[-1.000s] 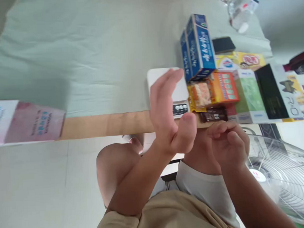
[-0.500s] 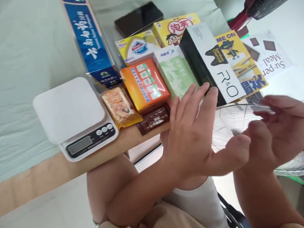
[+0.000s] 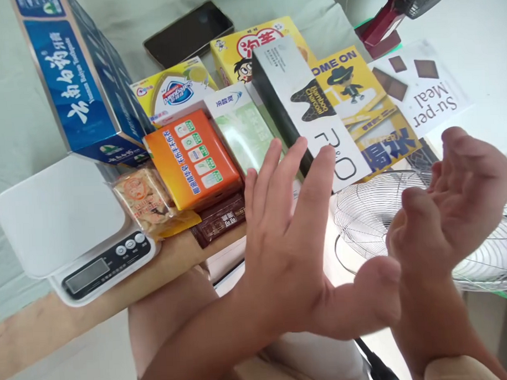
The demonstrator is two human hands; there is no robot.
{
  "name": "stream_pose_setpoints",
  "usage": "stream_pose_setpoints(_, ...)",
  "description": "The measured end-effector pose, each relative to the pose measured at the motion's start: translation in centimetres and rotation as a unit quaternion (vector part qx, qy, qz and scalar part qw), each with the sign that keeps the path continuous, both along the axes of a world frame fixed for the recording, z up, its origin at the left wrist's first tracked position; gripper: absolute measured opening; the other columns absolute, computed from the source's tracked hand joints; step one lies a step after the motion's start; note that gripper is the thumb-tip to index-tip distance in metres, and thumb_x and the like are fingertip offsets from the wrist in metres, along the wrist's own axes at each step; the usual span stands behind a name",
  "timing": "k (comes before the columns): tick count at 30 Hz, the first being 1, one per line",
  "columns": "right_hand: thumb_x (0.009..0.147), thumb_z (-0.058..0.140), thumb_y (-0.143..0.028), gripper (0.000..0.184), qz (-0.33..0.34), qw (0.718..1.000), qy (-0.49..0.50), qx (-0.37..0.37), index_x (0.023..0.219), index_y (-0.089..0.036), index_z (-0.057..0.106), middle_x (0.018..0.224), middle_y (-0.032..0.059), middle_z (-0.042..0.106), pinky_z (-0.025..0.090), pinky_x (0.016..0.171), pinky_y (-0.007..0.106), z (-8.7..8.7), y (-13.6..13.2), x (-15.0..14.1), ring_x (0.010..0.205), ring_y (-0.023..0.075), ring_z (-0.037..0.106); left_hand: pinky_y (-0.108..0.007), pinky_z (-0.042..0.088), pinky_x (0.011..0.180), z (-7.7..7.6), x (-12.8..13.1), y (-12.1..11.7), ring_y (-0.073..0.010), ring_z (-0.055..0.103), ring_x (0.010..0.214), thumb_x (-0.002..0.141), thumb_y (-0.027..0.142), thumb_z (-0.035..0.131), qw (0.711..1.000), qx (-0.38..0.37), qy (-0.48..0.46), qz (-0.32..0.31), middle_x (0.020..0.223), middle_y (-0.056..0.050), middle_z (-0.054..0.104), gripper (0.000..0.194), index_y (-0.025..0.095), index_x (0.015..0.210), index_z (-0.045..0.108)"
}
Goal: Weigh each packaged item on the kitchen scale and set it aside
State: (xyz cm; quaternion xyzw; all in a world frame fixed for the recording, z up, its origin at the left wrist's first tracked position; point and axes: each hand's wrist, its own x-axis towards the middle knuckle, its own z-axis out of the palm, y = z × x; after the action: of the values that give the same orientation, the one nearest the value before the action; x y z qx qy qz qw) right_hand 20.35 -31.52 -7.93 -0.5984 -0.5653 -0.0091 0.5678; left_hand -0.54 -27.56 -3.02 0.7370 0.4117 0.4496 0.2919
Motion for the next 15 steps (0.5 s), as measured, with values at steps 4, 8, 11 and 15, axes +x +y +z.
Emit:
stream_pose_setpoints(4, 0.083, 0.074, -0.023, 0.061, -0.027, 0.994, 0.1, -0.017, 0.142, -0.036, 0.068, 0.15, 0.0044, 0.066, 0.048, 0.114, 0.047, -0.3, -1.1, -0.7, 0.145, 0.0257, 0.059, -0.065, 0.04, 0.127, 4.7, 1.7, 6.3, -0.0438, 0.059, 0.144, 0.105, 0.044, 0.051, 0.98, 0.09, 0.11, -0.136, 0.132, -0.021, 0.07, 0.052, 0.001, 0.131, 0.064)
stream_pose_setpoints(8, 0.085, 0.077, -0.025, 0.021, -0.031, 0.977, 0.203, -0.06, 0.106, -0.026, 0.073, 0.099, 0.0026, 0.073, 0.059, 0.079, 0.032, -1.2, -1.3, -1.2, 0.092, 0.0164, 0.072, -0.078, 0.037, 0.122, 8.2, 6.4, 14.5, -0.048, 0.06, 0.14, 0.101, 0.036, 0.061, 0.914, -0.005, 0.396, -0.085, 0.122, -0.013, 0.064, 0.036, 0.009, 0.123, 0.065)
stream_pose_setpoints(11, 0.092, 0.072, -0.032, 0.012, 0.002, 0.954, 0.261, -0.146, 0.088, -0.022, 0.068, 0.076, -0.0012, 0.067, 0.055, 0.062, 0.026, -2.0, -0.7, -1.3, 0.068, 0.0128, 0.066, -0.076, 0.054, 0.105, 7.9, 9.5, 18.7, -0.0455, 0.072, 0.121, 0.096, 0.046, 0.071, 0.866, -0.1, 0.486, -0.065, 0.117, -0.014, 0.069, 0.04, 0.008, 0.109, 0.066)
stream_pose_setpoints(15, 0.096, 0.07, -0.048, 0.035, 0.047, 0.928, 0.301, -0.214, 0.075, -0.02, 0.066, 0.066, -0.0002, 0.067, 0.052, 0.056, 0.025, -2.6, 0.4, -1.3, 0.06, 0.0126, 0.063, -0.075, 0.057, 0.102, 6.6, 11.3, 21.0, -0.038, 0.081, 0.086, 0.083, 0.054, 0.087, 0.822, -0.17, 0.539, -0.077, 0.074, -0.007, 0.072, 0.047, 0.011, 0.073, 0.07)
